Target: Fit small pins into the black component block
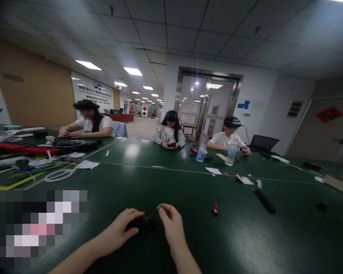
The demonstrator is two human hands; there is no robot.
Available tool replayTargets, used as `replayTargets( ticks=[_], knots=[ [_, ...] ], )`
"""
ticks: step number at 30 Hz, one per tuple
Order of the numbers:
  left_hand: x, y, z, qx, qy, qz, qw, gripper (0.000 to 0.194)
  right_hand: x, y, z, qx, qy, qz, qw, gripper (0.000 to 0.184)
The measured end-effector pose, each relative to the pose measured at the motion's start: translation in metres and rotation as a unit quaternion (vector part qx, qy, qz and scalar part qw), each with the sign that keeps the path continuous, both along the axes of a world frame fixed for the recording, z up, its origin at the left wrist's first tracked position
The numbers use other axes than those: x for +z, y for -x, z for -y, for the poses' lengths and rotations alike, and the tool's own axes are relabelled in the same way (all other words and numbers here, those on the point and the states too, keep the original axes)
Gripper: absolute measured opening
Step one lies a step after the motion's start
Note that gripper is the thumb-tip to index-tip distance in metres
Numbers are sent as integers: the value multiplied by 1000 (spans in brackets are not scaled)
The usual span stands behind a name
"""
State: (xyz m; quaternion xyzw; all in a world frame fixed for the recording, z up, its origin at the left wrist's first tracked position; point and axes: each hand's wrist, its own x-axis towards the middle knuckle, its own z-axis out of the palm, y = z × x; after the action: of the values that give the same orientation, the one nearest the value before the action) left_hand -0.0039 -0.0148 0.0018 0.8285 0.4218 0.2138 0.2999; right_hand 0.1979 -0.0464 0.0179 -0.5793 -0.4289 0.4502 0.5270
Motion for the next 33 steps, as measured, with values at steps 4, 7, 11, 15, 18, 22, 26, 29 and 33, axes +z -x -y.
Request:
replayTargets(
  ticks=[4, 7, 11, 15, 18, 22, 26, 29, 33],
  knots=[
    [4, 0, 2, -2, 3, 1, 1000, 41, 6, 2, 3, 9, 2, 3, 1000, 33],
    [8, 0, 4, -3, 10, -2, 1000, 41, 4, 2, 3, 22, -25, 3, 999, 33],
    [9, -1, 4, -5, 2, -3, 1000, 41, 0, 6, 3, 86, -64, 44, 993, 29],
    [6, -1, 2, -10, -9, -1, 1000, 40, -1, 11, 8, 117, -80, 170, 975, 24],
    [5, -1, 3, -12, -11, 4, 1000, 40, 0, 14, 11, 139, -91, 259, 952, 19],
    [5, -2, 3, -11, -9, -3, 1000, 40, 3, 15, 13, 165, -95, 346, 919, 20],
    [4, -2, 2, -7, -15, -10, 1000, 41, 6, 16, 14, 170, -83, 400, 897, 20],
    [4, -2, 2, -7, -16, -12, 1000, 40, 4, 16, 14, 171, -79, 403, 896, 21],
    [5, -3, 3, -4, -15, -19, 1000, 40, -1, 14, 11, 173, -74, 380, 906, 25]
  ],
)
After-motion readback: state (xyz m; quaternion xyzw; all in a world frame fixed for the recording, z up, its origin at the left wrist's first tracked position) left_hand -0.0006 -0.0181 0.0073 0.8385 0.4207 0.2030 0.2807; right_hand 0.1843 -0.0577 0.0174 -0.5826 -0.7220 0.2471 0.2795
